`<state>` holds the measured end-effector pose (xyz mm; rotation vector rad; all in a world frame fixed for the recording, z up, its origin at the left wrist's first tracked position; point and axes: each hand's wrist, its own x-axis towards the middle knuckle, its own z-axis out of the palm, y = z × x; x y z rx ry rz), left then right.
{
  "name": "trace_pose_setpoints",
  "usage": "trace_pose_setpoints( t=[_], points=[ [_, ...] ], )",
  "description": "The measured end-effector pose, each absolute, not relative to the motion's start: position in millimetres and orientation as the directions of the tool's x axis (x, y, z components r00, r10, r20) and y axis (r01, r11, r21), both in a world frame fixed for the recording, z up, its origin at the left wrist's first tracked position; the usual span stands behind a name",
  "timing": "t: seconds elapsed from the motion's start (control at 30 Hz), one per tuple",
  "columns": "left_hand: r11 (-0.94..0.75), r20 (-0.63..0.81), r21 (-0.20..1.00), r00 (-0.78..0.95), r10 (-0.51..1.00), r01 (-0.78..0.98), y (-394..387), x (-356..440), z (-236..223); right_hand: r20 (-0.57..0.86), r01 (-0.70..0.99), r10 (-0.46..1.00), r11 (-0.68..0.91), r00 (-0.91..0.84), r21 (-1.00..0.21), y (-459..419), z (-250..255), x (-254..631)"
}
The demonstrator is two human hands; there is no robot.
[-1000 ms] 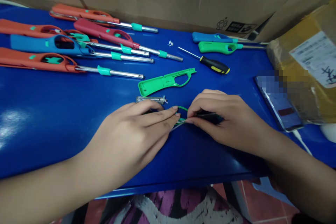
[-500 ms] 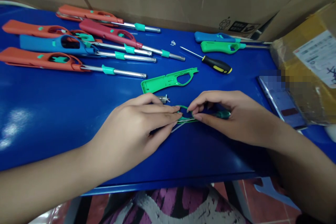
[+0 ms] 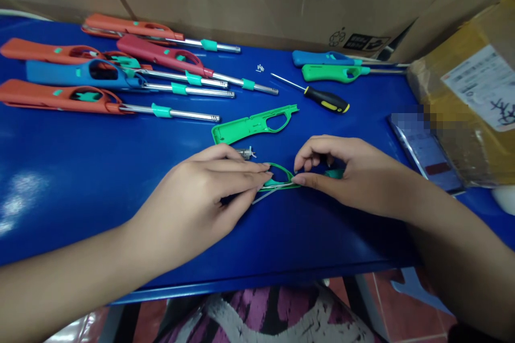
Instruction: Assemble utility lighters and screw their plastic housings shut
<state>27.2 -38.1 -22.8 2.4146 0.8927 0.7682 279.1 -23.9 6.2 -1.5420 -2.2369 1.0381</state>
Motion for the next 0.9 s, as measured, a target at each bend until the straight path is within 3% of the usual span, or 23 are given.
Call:
trace_pose_setpoints(
  t=[0.23, 0.67, 0.8, 0.9],
  points=[
    [-0.664, 0.334, 0.612, 0.62, 0.709, 0.43, -38.1, 26.7, -23.8, -0.226, 0.764, 0.907, 0.144, -0.357, -0.629, -24.9, 9.8, 279.0],
    [-0.651, 0.336, 0.638, 0.612, 0.716, 0.411, -40.0, 27.3, -25.9, -0.14, 0.718, 0.897, 0.232, -0.419, -0.657, -24.0, 7.4, 279.8],
    [-0.635, 0.374, 0.672, 0.565, 0.735, 0.382, -42.6, 31.6, -27.7, -0.042, 0.654, 0.878, 0.322, -0.477, -0.685, -27.5, 11.3, 277.7],
    [-0.608, 0.376, 0.683, 0.52, 0.767, 0.404, -46.6, 36.8, -28.1, 0.053, 0.549, 0.785, 0.478, -0.617, -0.686, -32.2, 10.6, 274.7]
  ],
)
